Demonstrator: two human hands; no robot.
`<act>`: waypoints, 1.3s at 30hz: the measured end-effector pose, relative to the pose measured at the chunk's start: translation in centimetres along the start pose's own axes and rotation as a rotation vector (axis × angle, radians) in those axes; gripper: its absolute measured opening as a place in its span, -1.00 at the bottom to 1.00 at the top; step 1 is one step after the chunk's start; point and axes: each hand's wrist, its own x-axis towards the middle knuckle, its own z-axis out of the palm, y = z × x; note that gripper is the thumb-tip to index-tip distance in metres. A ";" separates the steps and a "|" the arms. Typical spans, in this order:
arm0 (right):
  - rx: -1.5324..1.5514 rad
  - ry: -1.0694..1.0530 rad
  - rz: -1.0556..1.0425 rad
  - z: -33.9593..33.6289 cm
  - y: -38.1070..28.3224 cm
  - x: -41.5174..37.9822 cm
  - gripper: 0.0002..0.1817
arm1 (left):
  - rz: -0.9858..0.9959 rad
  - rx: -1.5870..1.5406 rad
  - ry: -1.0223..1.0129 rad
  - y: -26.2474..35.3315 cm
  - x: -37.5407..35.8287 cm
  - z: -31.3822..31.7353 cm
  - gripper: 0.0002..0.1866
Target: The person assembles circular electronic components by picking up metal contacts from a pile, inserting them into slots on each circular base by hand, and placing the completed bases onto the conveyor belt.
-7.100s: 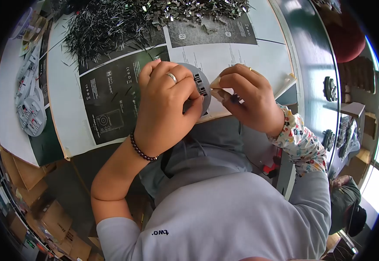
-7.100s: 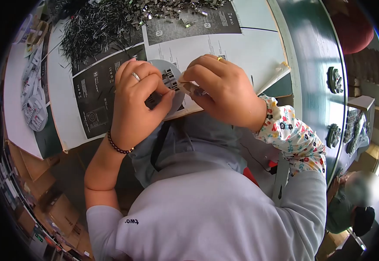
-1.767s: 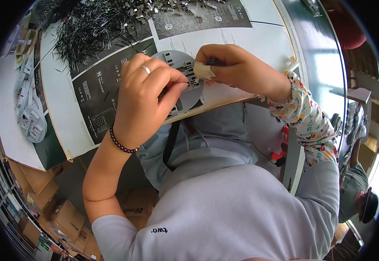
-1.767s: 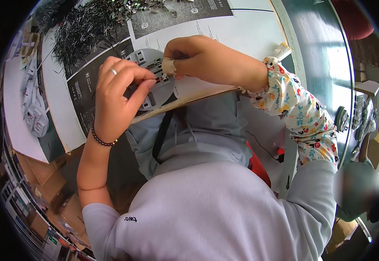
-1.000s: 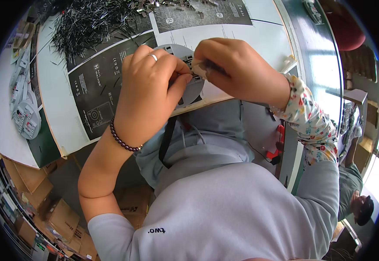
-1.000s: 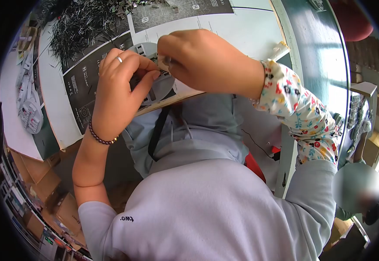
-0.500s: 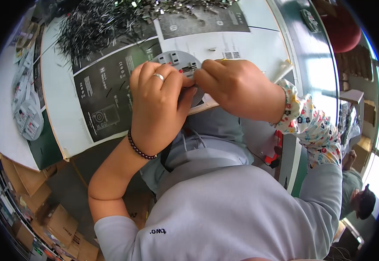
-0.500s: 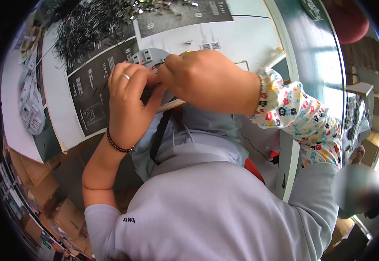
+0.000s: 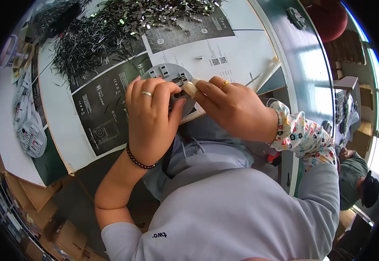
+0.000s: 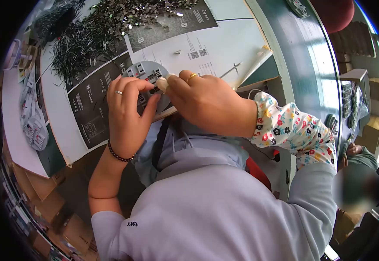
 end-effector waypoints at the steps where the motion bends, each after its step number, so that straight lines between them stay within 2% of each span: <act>1: 0.022 0.004 0.023 0.2 0.0 0.1 -0.45 | 0.000 -0.008 0.004 0.0 0.0 0.0 -0.70; 3: 0.049 -0.001 0.070 0.2 -0.3 -0.5 -0.45 | 0.005 -0.034 -0.009 0.2 -0.2 0.3 -0.70; 7: 0.055 0.000 0.029 -0.3 0.8 -0.3 -0.47 | -0.041 -0.041 -0.033 -0.1 -0.1 0.1 -0.71; 10: 0.590 0.188 0.132 -0.6 3.5 -0.2 -0.66 | 0.062 -0.002 0.013 -0.6 -0.7 0.4 -0.63; 11: 0.592 0.184 0.123 -1.4 3.8 0.4 -0.66 | 0.055 0.003 0.018 -0.5 -0.8 0.2 -0.63; 12: 1.100 0.367 0.197 -2.5 4.0 1.1 -0.72 | 0.096 0.042 -0.030 -0.1 -0.9 -0.2 -0.59; 13: 1.605 0.555 0.275 -3.1 4.0 1.5 -0.65 | 0.141 0.079 -0.079 0.4 -1.0 -0.6 -0.55; 14: 1.605 0.556 0.278 -2.9 4.0 1.7 -0.65 | 0.187 0.118 -0.128 0.7 -1.1 -0.8 -0.50; 17: 1.905 0.531 0.084 -1.8 3.4 3.7 -0.55 | 0.169 0.133 -0.147 0.5 -1.3 -0.6 -0.44; 18: 1.909 0.523 0.075 -1.5 3.0 4.4 -0.55 | 0.160 0.139 -0.156 0.4 -1.5 -0.5 -0.40; 22: 1.634 0.651 0.304 -0.6 1.7 5.4 -0.60 | 0.183 0.067 -0.101 -0.3 -2.0 -0.1 -0.42; 25: 1.630 0.401 0.236 -0.1 2.1 5.2 -0.67 | 0.164 0.034 -0.112 -0.6 -2.1 -0.2 -0.45; 26: 1.630 0.399 0.244 0.0 2.4 5.2 -0.67 | 0.158 0.023 -0.116 -0.6 -2.0 -0.3 -0.46; 29: 1.839 0.204 0.034 0.1 3.2 5.7 -0.71 | 0.145 -0.004 -0.110 -0.6 -2.0 -0.3 -0.48; 35: 1.669 0.382 0.253 0.5 1.6 6.0 -0.71 | 0.139 0.002 -0.093 -0.3 -2.1 -0.1 -0.51; 39: 1.827 0.518 0.249 -1.1 1.3 4.5 -0.70 | 0.112 -0.033 -0.097 -0.5 -2.0 -0.2 -0.50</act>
